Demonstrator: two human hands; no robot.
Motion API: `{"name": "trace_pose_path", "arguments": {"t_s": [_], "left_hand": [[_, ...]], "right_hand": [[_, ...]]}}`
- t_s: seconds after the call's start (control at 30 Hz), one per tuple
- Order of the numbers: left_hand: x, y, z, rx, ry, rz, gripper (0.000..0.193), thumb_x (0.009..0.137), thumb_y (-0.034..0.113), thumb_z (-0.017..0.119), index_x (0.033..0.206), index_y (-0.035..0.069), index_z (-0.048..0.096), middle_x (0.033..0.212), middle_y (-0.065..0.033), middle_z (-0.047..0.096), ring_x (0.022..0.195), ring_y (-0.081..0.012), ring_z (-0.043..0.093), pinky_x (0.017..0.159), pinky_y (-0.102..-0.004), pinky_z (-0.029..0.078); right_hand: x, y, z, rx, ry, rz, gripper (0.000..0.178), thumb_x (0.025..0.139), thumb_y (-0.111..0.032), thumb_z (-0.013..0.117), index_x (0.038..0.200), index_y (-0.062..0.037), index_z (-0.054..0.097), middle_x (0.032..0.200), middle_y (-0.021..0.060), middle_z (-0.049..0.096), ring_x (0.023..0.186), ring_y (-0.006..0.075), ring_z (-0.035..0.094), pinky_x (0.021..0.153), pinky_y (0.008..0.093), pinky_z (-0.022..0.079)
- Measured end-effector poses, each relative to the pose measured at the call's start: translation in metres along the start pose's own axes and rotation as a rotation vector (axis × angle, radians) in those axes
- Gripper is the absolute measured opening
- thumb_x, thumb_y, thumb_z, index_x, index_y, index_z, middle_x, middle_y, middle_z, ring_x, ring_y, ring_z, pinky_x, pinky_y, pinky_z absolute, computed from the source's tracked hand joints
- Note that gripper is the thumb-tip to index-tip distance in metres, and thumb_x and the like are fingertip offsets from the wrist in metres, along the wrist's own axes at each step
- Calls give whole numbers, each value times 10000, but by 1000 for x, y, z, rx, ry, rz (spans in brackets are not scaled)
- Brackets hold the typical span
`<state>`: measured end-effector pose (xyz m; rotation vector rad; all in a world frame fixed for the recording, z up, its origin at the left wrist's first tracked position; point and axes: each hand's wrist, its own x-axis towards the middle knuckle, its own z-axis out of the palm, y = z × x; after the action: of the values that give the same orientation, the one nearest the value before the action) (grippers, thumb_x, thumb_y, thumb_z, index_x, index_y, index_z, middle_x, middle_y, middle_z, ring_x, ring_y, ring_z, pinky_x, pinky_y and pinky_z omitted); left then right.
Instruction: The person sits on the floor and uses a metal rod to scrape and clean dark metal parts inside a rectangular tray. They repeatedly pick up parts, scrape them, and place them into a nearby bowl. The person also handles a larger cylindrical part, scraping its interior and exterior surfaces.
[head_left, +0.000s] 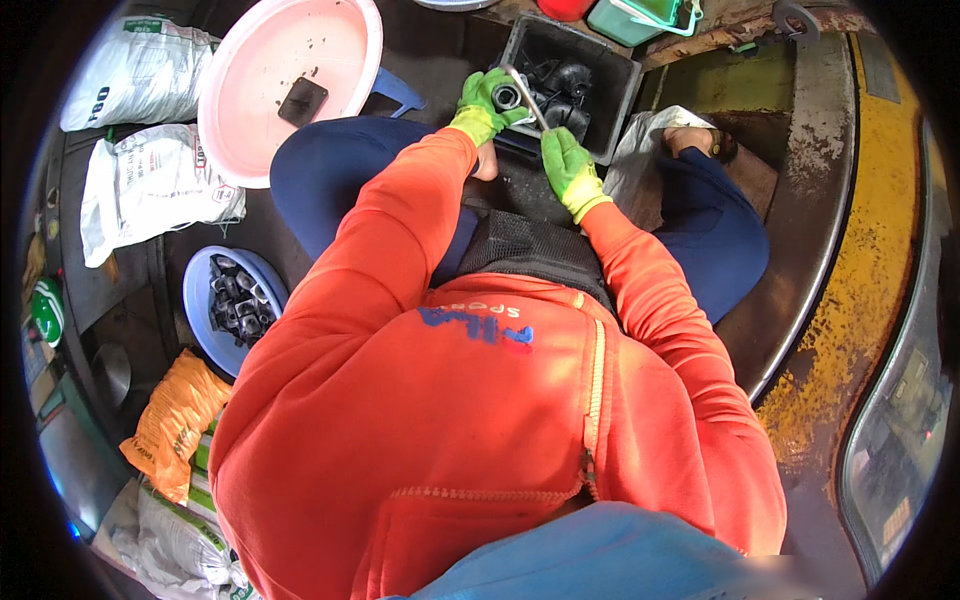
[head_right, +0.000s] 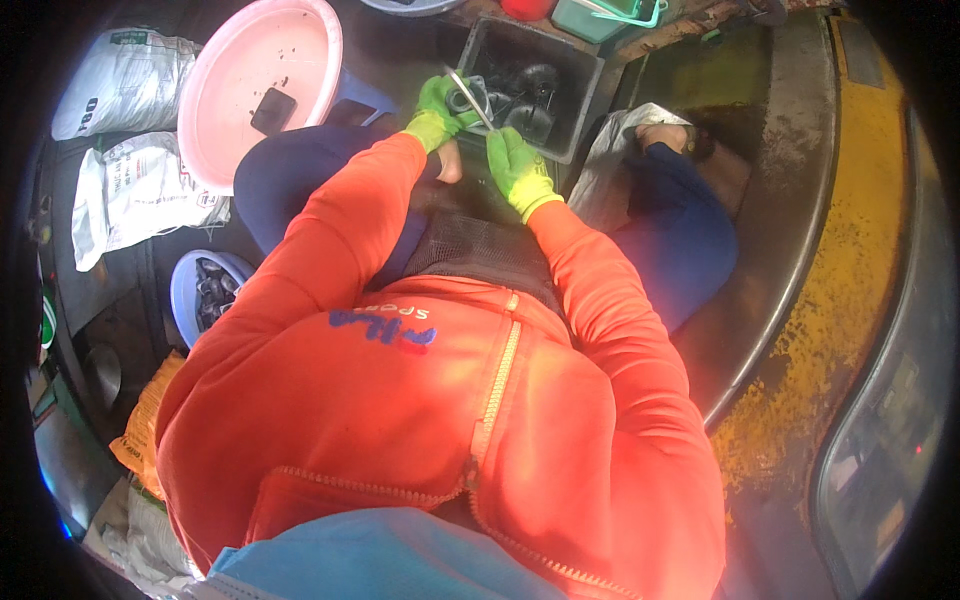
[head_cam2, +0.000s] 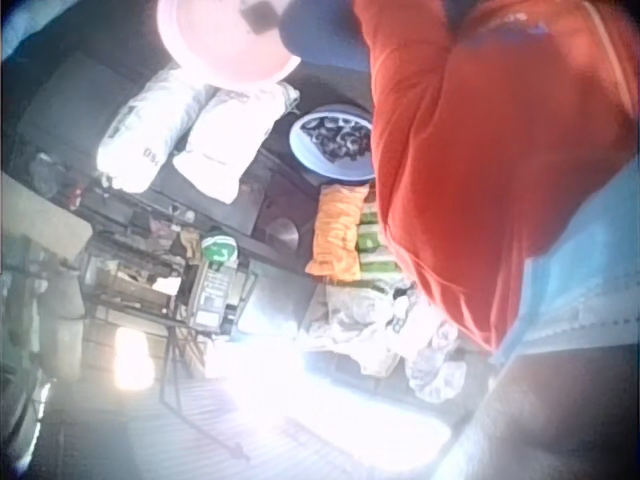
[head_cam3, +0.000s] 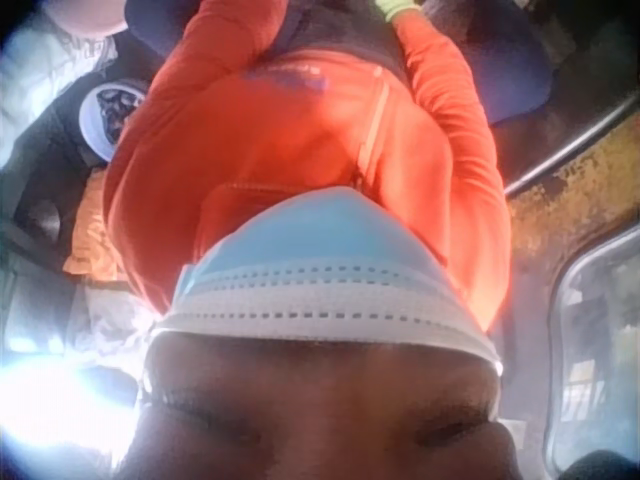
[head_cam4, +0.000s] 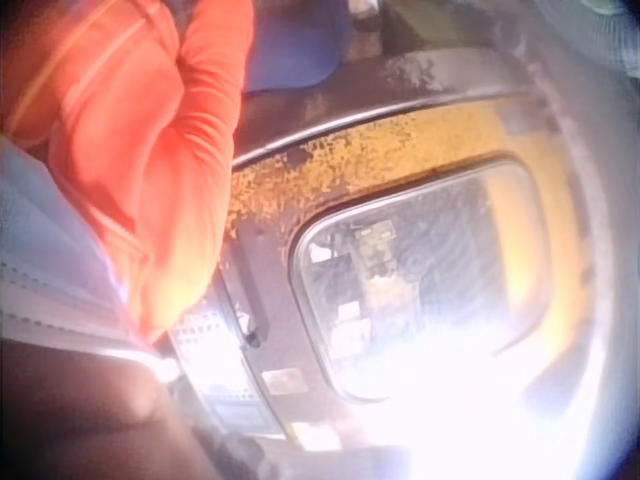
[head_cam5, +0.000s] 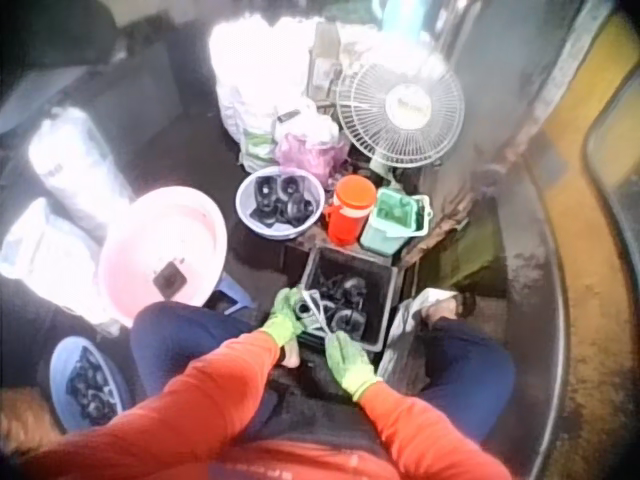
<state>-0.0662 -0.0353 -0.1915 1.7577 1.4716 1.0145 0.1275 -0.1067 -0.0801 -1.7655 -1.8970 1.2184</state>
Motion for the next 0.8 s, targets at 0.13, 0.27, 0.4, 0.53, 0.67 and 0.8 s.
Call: {"name": "trace_pose_path", "arguments": {"t_s": [0.13,0.27,0.4,0.53,0.67,0.8], "left_hand": [[3,0,0,231,-19,29,720,554,328,858,1197,157,582,1376,-107,484,1221,-386,409,1057,-474,329],[3,2,0,153,-2,-99,717,564,335,851,1208,166,584,1362,-113,495,1243,-397,392,1069,-465,319],[2,1,0,249,-47,21,680,579,338,851,1182,146,602,1383,-121,466,1251,-400,382,1074,-466,312],[0,-4,5,133,-29,-103,692,596,344,840,1208,149,582,1407,-115,448,1286,-407,351,1082,-486,292],[2,-4,3,263,-93,-35,714,605,352,836,1237,167,560,1413,-105,445,1292,-416,348,1093,-483,282],[8,24,-13,239,-99,-126,613,600,319,823,1149,150,609,1350,-119,509,1240,-373,438,1051,-453,354]], "right_hand": [[2,12,7,-79,-20,70,451,958,-446,381,1093,-55,559,1091,257,598,1057,439,541,881,471,426],[1,8,6,-13,23,36,459,956,-451,379,1084,-49,561,1104,268,591,1057,453,534,875,485,423],[-1,4,5,-130,-53,144,444,962,-432,382,1064,-35,555,1072,279,587,1039,459,534,845,487,429],[-4,5,7,25,33,36,498,955,-466,361,1116,-39,561,1128,272,585,1082,454,525,892,490,420],[-2,2,5,-131,-119,252,516,952,-477,355,1108,-36,573,1126,274,591,1075,459,534,912,493,415],[-8,-21,-18,-50,2,90,481,958,-468,368,1055,-46,576,1097,259,597,1052,458,532,886,496,416]]}}
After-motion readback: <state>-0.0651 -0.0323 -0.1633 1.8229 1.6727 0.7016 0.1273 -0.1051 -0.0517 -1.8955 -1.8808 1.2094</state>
